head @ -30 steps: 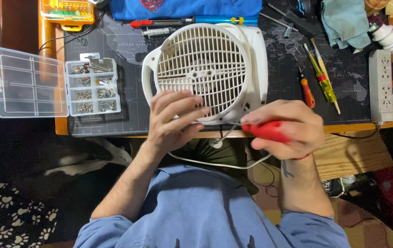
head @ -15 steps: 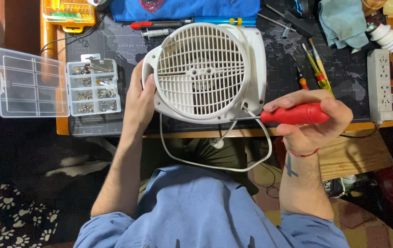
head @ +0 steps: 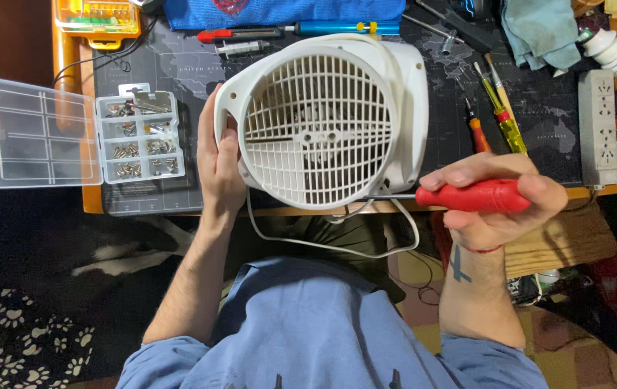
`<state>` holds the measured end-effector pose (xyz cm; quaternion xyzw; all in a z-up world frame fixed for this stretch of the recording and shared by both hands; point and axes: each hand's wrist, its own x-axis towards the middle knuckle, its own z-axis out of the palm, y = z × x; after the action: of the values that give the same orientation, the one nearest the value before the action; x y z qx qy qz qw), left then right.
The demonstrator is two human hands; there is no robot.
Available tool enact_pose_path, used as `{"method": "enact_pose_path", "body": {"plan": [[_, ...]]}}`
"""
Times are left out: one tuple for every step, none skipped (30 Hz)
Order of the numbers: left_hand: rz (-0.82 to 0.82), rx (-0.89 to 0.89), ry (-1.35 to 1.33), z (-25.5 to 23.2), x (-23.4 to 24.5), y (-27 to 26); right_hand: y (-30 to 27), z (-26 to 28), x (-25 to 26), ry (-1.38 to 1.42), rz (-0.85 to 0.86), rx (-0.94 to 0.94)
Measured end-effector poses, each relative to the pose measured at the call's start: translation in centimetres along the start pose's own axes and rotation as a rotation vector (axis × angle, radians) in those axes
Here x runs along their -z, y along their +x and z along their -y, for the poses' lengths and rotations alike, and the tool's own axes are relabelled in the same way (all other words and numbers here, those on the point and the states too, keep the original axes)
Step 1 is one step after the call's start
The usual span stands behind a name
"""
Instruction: The person uses a red-handled screwdriver to remove screws from the front grille of a white electric fan. They unscrew fasteners from multiple locations around the fan's perimeter and place the screws into a compartmentalized parts box on the workbench.
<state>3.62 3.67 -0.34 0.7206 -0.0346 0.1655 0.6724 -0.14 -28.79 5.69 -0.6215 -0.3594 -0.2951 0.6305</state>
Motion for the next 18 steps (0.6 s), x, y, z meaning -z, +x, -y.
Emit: {"method": "enact_pose_path", "body": {"plan": [[0.006,-0.006,0.015,-0.5,0.0,-0.1,0.1,-0.2,0.1,0.007,-0.016,0.027],[0.011,-0.013,0.03,-1.1,0.0,-0.2,0.2,-0.3,0.1,0.014,-0.032,0.055],[0.011,-0.013,0.031,-1.0,0.0,-0.2,0.0,-0.3,0.6,0.014,-0.031,0.056],[0.014,-0.014,0.015,-0.9,0.0,-0.2,-0.2,-0.3,1.1,0.033,-0.053,0.028],[0.017,-0.015,0.0,-0.8,0.0,-0.2,-0.4,-0.2,1.7,0.053,-0.075,0.001],[0.018,-0.016,-0.001,-0.8,0.1,0.0,-0.4,-0.5,1.8,0.052,-0.075,0.002],[0.034,0.004,0.013,-0.8,0.2,0.2,-0.4,-0.8,1.9,-0.024,-0.162,0.042],[0.052,0.022,0.026,-0.8,0.2,0.4,-0.4,-1.0,2.1,-0.1,-0.249,0.083],[0.053,0.02,0.025,-0.8,0.3,0.6,-0.7,-1.0,2.4,-0.102,-0.251,0.085],[0.07,0.082,-0.061,-0.8,0.3,0.9,-0.9,-0.9,2.7,-0.095,-0.28,0.04],[0.086,0.144,-0.146,-0.8,0.2,1.2,-1.2,-0.9,3.1,-0.088,-0.309,-0.005],[0.091,0.143,-0.147,-0.7,0.4,1.5,-0.7,-0.7,3.0,-0.091,-0.312,-0.003],[0.093,0.138,-0.082,-0.7,0.6,1.8,-0.2,-0.6,2.8,-0.132,-0.276,0.015],[0.094,0.134,-0.018,-0.7,0.8,2.1,0.2,-0.5,2.7,-0.172,-0.239,0.033],[0.098,0.133,-0.017,-0.9,0.8,2.4,0.3,-0.5,2.6,-0.174,-0.242,0.034],[0.101,0.176,-0.012,-1.2,0.9,2.6,0.3,-0.5,2.5,-0.182,-0.214,0.043],[0.104,0.219,-0.008,-1.4,1.0,2.9,0.3,-0.6,2.4,-0.189,-0.185,0.051],[0.106,0.219,-0.006,-1.6,1.2,3.1,0.8,-0.4,2.1,-0.189,-0.188,0.051]]}}
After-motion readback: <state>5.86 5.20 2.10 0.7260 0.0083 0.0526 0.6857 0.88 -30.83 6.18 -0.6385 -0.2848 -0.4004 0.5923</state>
